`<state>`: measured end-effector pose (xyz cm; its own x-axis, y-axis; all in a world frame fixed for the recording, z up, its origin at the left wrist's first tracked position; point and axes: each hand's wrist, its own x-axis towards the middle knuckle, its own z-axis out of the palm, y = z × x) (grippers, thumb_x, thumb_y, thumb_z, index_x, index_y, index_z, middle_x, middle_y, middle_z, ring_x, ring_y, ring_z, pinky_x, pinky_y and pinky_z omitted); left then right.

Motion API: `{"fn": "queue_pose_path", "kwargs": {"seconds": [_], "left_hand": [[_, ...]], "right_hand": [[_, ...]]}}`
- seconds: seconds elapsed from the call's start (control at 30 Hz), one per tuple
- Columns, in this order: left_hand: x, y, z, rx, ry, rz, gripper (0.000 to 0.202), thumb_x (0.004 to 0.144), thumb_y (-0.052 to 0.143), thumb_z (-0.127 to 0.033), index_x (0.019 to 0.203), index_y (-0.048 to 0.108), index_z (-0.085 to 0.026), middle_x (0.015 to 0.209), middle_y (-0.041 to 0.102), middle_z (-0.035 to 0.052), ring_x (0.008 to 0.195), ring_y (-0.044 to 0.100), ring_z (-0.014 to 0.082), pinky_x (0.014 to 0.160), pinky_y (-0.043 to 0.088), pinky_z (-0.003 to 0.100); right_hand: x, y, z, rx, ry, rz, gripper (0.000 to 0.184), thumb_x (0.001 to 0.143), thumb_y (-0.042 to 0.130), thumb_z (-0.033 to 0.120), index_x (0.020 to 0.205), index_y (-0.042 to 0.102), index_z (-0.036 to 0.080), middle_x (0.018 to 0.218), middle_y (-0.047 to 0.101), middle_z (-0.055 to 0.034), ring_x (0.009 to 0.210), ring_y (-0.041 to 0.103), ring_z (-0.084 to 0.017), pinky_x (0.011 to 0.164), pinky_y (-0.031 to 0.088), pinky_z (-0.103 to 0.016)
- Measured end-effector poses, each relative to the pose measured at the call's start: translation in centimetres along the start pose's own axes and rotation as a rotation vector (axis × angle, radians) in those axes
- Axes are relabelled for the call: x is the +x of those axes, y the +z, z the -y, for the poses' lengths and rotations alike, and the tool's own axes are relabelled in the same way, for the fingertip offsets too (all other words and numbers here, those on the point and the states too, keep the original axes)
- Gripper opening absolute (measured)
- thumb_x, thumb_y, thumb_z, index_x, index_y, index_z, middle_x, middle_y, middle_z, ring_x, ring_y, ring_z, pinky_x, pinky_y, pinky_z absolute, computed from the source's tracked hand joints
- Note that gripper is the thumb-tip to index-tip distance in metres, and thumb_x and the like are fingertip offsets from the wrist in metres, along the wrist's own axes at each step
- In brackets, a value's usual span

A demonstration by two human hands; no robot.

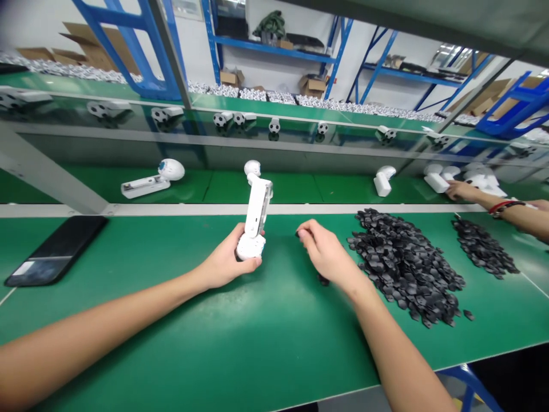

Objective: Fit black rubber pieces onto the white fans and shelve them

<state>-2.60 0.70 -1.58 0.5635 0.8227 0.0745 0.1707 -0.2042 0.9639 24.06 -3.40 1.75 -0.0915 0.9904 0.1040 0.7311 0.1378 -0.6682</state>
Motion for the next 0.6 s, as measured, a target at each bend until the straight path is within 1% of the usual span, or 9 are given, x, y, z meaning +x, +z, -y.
{"fn": "queue_pose_path", "kwargs": {"seconds": [0.1, 0.2, 0.27, 0.33, 0.43, 0.53, 0.6], "left_hand": [[-0.1, 0.2, -0.4, 0.072, 0.02, -0.006, 0.056, 0.081, 0.074, -0.026, 0.129, 0.047, -0.023, 0.106, 0.062, 0.0027, 0.088, 0.059, 0.0201, 0.075, 0.045, 0.031], [-0.2, 0.4, -0.7, 0.09, 0.039, -0.026, 0.056, 0.079, 0.074, -0.025, 0.127, 0.046, -0.023, 0.105, 0.063, 0.0019, 0.087, 0.059, 0.0198, 0.074, 0.046, 0.03], [-0.4, 0.6, -0.7, 0.108, 0.064, -0.032, 0.057, 0.078, 0.074, -0.024, 0.127, 0.045, -0.024, 0.104, 0.063, 0.0012, 0.084, 0.059, 0.019, 0.071, 0.046, 0.029], [-0.6, 0.7, -0.7, 0.149, 0.088, -0.031, 0.059, 0.077, 0.073, -0.023, 0.129, 0.045, -0.025, 0.107, 0.064, 0.0017, 0.084, 0.061, 0.0194, 0.07, 0.046, 0.029], [-0.9, 0.8, -0.7, 0.221, 0.112, -0.016, 0.064, 0.076, 0.073, -0.023, 0.133, 0.045, -0.027, 0.118, 0.066, 0.003, 0.093, 0.065, 0.0223, 0.075, 0.049, 0.032], [-1.0, 0.9, -0.8, 0.275, 0.123, -0.006, 0.065, 0.076, 0.073, -0.023, 0.135, 0.045, -0.028, 0.125, 0.066, 0.0036, 0.101, 0.066, 0.0251, 0.082, 0.052, 0.035], [-1.0, 0.9, -0.8, 0.303, 0.118, -0.001, 0.065, 0.076, 0.073, -0.025, 0.135, 0.046, -0.027, 0.127, 0.065, 0.0046, 0.102, 0.066, 0.0264, 0.082, 0.053, 0.036]], "right_hand": [[-1.0, 1.8, 2.2, 0.353, 0.0, 0.136, 0.024, 0.108, 0.049, 0.044, 0.11, 0.061, 0.024, 0.096, 0.072, -0.0038, 0.084, 0.071, -0.019, 0.076, 0.061, -0.034], [-1.7, 2.9, 3.5, 0.531, 0.01, 0.199, 0.022, 0.103, 0.059, 0.043, 0.111, 0.068, 0.024, 0.098, 0.074, -0.0032, 0.09, 0.073, -0.019, 0.084, 0.064, -0.035], [-1.9, 3.3, 3.7, 0.6, 0.063, 0.194, 0.023, 0.099, 0.067, 0.044, 0.108, 0.072, 0.023, 0.095, 0.076, -0.0036, 0.087, 0.075, -0.019, 0.083, 0.065, -0.035], [-1.9, 3.5, 3.6, 0.658, 0.133, 0.185, 0.025, 0.094, 0.074, 0.044, 0.102, 0.075, 0.021, 0.089, 0.077, -0.004, 0.081, 0.076, -0.02, 0.076, 0.066, -0.033], [-1.8, 3.9, 3.3, 0.716, 0.21, 0.188, 0.029, 0.088, 0.08, 0.046, 0.093, 0.075, 0.018, 0.08, 0.076, -0.0033, 0.074, 0.076, -0.019, 0.07, 0.065, -0.03], [-1.7, 4.3, 3.3, 0.714, 0.227, 0.195, 0.031, 0.087, 0.081, 0.046, 0.095, 0.075, 0.017, 0.082, 0.076, -0.0038, 0.074, 0.076, -0.018, 0.069, 0.064, -0.029], [-1.7, 4.4, 3.3, 0.697, 0.233, 0.196, 0.032, 0.086, 0.082, 0.046, 0.097, 0.076, 0.017, 0.084, 0.077, -0.0048, 0.075, 0.076, -0.019, 0.069, 0.064, -0.029]]}}
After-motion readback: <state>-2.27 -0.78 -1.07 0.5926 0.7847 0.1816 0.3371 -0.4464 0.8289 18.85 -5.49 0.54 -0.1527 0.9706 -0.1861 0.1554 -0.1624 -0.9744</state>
